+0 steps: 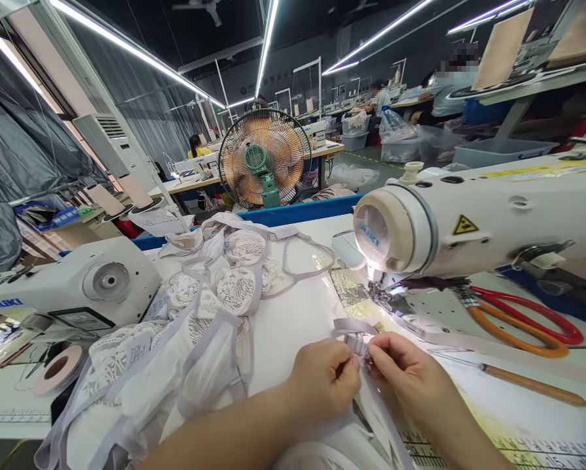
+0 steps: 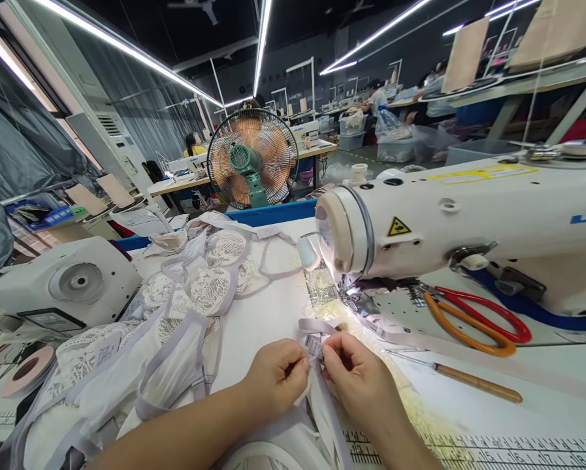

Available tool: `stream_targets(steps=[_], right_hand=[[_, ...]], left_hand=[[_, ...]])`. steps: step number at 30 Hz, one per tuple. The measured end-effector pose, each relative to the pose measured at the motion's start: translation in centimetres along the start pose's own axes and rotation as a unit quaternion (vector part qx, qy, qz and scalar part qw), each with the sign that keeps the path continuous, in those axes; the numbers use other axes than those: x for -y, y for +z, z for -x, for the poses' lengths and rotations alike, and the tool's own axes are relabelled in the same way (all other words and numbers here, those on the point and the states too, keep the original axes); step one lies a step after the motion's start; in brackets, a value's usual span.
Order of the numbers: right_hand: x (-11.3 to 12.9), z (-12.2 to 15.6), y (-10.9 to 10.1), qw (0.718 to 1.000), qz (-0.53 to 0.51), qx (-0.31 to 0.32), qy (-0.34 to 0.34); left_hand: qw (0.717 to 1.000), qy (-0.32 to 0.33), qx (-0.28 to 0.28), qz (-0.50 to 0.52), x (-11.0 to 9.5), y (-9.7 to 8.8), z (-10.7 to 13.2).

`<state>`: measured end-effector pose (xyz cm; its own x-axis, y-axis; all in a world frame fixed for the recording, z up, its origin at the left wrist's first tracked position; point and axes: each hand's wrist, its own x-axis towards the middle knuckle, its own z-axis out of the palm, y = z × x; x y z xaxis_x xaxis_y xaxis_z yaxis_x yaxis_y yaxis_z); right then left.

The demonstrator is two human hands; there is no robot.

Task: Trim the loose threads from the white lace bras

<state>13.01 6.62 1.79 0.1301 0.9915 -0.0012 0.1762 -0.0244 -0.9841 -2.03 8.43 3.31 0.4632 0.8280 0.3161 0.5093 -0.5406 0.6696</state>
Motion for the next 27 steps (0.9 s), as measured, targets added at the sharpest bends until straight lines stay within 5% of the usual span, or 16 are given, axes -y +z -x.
stream_targets(steps=[7,10,16,22,27], right_hand=[[1.0,1.3,0.4,1.000,-0.019,0.001,-0.002],[1.1,1.3,0.4,0.998,0.047,0.016,-0.032],[0.5,0.5,0.2,0.973,0.194,0.036,-0.121],[0.5,-0.2,1.1,0.953,0.249,-0.043,-0.168],[0.7,-0.7,1.8,0.958,0.237,-0.047,-0.155]], left_hand=[[0.997,-0.044,0.023,0.052,0.6,-0.1,-0.6],[0.994,-0.077,0.040,0.060,0.9,0.2,-0.6],[0.997,-0.047,0.043,0.041,1.0,0.3,-0.4],[0.996,-0.057,0.055,-0.037,-0.1,0.3,-0.1],[0.995,-0.058,0.031,-0.070,-0.6,0.3,0.2]])
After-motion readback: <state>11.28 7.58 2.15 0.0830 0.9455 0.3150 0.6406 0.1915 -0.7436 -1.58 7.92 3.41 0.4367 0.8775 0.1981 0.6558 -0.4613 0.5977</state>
